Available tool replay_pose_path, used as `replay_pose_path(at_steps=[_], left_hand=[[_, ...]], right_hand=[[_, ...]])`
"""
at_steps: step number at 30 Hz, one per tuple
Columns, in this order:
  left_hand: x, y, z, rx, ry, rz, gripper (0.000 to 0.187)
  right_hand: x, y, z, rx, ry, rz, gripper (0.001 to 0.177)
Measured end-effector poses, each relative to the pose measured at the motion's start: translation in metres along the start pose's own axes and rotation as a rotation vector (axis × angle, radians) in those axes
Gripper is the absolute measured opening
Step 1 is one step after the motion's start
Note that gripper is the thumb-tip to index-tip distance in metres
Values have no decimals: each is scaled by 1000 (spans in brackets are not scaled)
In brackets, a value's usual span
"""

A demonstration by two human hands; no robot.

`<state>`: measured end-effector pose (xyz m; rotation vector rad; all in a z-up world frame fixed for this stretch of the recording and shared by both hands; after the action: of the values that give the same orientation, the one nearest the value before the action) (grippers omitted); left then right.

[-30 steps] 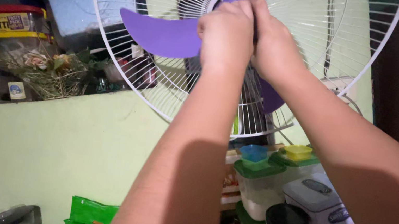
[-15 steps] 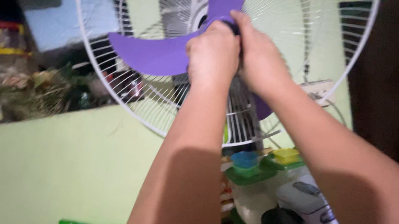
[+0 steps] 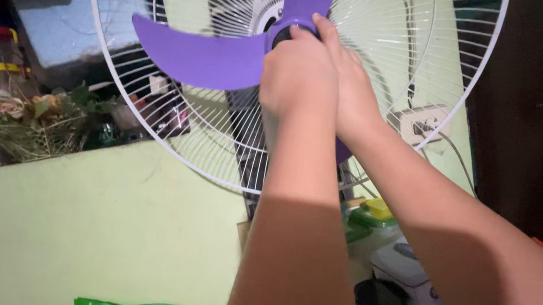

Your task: The person assembles a table fan by attaching the purple fan blades to the motor hub and securing them with a black cap. They then attach the front wire grill to complete the assembly.

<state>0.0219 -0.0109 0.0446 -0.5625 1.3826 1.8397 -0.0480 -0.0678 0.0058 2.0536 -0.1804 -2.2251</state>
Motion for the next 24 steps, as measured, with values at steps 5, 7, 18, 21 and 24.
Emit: replay_pose_path(at_steps=[5,7,18,21,24], left_hand=[[-12,3,10,130,-144,34,71],[-10,2,11,-84,-17,-27,67],[1,15,-8,-1117,607,-628,63],[-2,14,-10,-815,500,-448,58],[-6,15,-11,-513,320,-187,61]], right_hand=[[-4,8,-3,33,-12,-115,72],[-3,12,0,54,-26,-99,71],[-15,16,25,151,-129,176,68],[-13,17,19,148,-113,87,52],[-4,18,14,38,5,98,51]])
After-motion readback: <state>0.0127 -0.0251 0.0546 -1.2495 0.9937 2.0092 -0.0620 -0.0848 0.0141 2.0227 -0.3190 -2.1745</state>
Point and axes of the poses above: each hand's wrist, its own x-axis away from the middle knuckle, its own z-axis out of the back of the hand, y = z × x, the point moved 5 cm from there along -x, towards the middle knuckle, and after that the axes turned 6 degrees about -y, right-handed, at the moved point
